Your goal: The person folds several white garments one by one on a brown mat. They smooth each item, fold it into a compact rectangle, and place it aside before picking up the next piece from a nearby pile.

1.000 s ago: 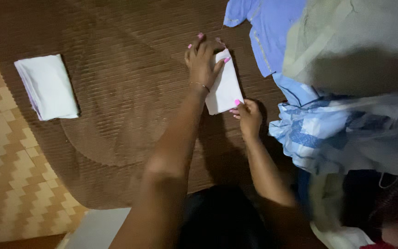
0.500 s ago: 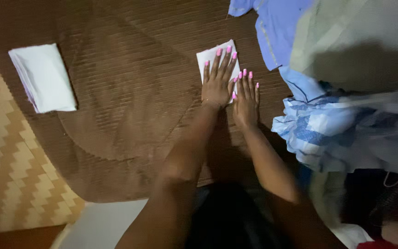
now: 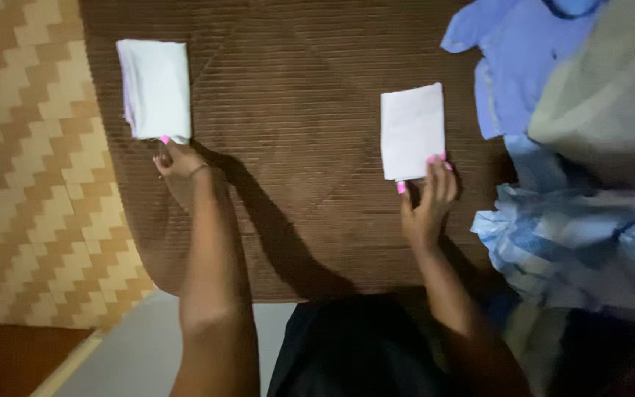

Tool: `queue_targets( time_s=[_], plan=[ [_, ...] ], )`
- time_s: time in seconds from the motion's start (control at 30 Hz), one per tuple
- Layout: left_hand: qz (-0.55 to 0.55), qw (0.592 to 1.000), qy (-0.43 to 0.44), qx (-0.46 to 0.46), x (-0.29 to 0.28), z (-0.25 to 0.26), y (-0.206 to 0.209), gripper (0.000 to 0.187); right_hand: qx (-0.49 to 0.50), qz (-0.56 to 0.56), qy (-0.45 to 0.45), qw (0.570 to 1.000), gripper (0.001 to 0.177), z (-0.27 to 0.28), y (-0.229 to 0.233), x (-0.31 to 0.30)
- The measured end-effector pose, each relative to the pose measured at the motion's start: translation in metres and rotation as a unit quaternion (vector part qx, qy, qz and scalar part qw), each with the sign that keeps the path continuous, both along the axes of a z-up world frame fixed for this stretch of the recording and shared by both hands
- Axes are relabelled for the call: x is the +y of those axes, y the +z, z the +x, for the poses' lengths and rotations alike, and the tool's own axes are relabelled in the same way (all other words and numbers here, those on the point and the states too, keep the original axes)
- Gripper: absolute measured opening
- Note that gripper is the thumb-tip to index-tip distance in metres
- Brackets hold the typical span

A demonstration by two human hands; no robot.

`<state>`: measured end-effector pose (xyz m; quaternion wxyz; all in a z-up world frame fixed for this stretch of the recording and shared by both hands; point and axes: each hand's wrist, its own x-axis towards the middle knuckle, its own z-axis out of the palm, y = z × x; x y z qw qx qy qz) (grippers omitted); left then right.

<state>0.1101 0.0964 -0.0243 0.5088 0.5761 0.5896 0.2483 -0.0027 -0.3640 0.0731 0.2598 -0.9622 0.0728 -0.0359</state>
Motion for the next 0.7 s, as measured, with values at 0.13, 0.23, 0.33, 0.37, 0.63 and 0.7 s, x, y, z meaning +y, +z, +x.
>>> queue_targets(
  time_s=[0.13,0.23,0.33,0.37,0.63,0.7],
  plan=[
    [-0.129,0.990,-0.057,-0.009,0.060,0.023,-0.019,0.069,-0.017,0.007,-0.063,0.998,0.069,0.007,-0.006,0.000],
    [-0.122,0.975,-0.187,-0.014,0.071,0.047,-0.013,0.057,-0.004,0.001,-0.050,0.999,0.071,0.013,-0.009,-0.004],
    [-0.193,0.949,-0.193,-0.158,0.054,0.053,0.008,0.064,-0.018,-0.039,-0.055,0.998,0.077,0.016,-0.012,-0.017],
    [-0.220,0.949,-0.197,-0.112,0.048,0.051,0.019,0.065,0.014,-0.006,-0.078,0.997,0.079,0.020,-0.015,-0.024],
    [-0.430,0.887,-0.102,-0.138,-0.119,-0.064,0.044,0.067,0.121,0.230,-0.257,0.931,0.085,0.062,-0.087,-0.090],
    [-0.414,0.879,-0.188,-0.146,-0.169,-0.096,0.039,0.073,0.135,0.255,-0.266,0.920,0.082,0.074,-0.105,-0.096]
  ],
)
